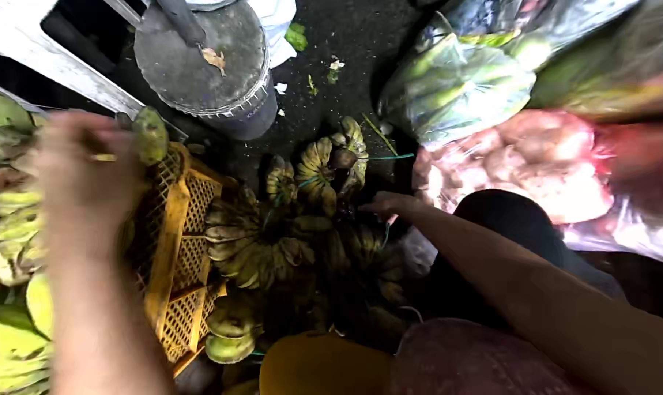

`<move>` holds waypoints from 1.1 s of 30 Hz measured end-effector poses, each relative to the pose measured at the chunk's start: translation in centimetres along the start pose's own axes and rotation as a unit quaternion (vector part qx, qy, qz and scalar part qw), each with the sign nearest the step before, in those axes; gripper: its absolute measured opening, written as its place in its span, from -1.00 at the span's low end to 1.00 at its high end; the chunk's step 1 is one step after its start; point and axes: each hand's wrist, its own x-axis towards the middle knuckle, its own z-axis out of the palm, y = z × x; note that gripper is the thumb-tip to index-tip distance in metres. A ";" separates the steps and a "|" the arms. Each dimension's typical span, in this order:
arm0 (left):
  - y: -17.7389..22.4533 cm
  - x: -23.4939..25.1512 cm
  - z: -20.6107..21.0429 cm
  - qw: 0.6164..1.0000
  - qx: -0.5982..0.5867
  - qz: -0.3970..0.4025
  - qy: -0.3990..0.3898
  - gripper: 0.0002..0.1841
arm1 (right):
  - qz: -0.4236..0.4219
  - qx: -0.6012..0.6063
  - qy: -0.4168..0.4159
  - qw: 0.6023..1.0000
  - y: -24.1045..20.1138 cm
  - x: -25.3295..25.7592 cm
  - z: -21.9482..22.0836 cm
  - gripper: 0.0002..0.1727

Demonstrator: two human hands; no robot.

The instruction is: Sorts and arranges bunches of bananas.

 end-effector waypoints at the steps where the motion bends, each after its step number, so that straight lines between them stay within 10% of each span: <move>1: 4.1 -1.5 1.8 0.998 -0.019 -0.004 -0.056 -0.59 | -0.014 0.059 0.025 0.998 0.2 1.0 0.9 -0.29; 5: 9.4 -5.5 12.7 0.950 -0.020 -0.022 -0.311 -0.61 | -0.115 0.080 0.183 0.973 -1.5 1.9 0.8 -0.48; 9: 11.7 -6.3 23.4 0.920 -0.035 -0.032 -0.390 -0.63 | -0.267 -0.083 0.347 0.895 -4.3 1.2 -1.6 -0.63; 13: 14.6 -5.4 30.7 0.926 -0.003 -0.041 -0.376 -0.57 | -0.300 -0.298 0.235 0.875 -6.0 4.2 -6.6 -0.24; 19: 13.1 -7.6 32.9 0.917 0.043 -0.059 -0.392 -0.51 | -0.329 -0.386 0.177 0.844 -3.8 5.6 -10.4 -0.20; 24: 12.3 -8.5 32.9 0.920 0.051 -0.064 -0.384 -0.48 | -0.259 -0.338 0.177 0.887 -0.6 4.3 -11.8 -0.44; 31: 13.7 -8.9 32.7 0.911 0.085 -0.069 -0.398 -0.49 | -0.082 -0.220 0.174 0.956 5.8 4.6 -12.7 0.06; 33: 13.8 -9.2 32.7 0.913 0.071 -0.075 -0.394 -0.48 | -0.032 -0.062 0.153 0.986 6.5 4.6 -10.4 -0.10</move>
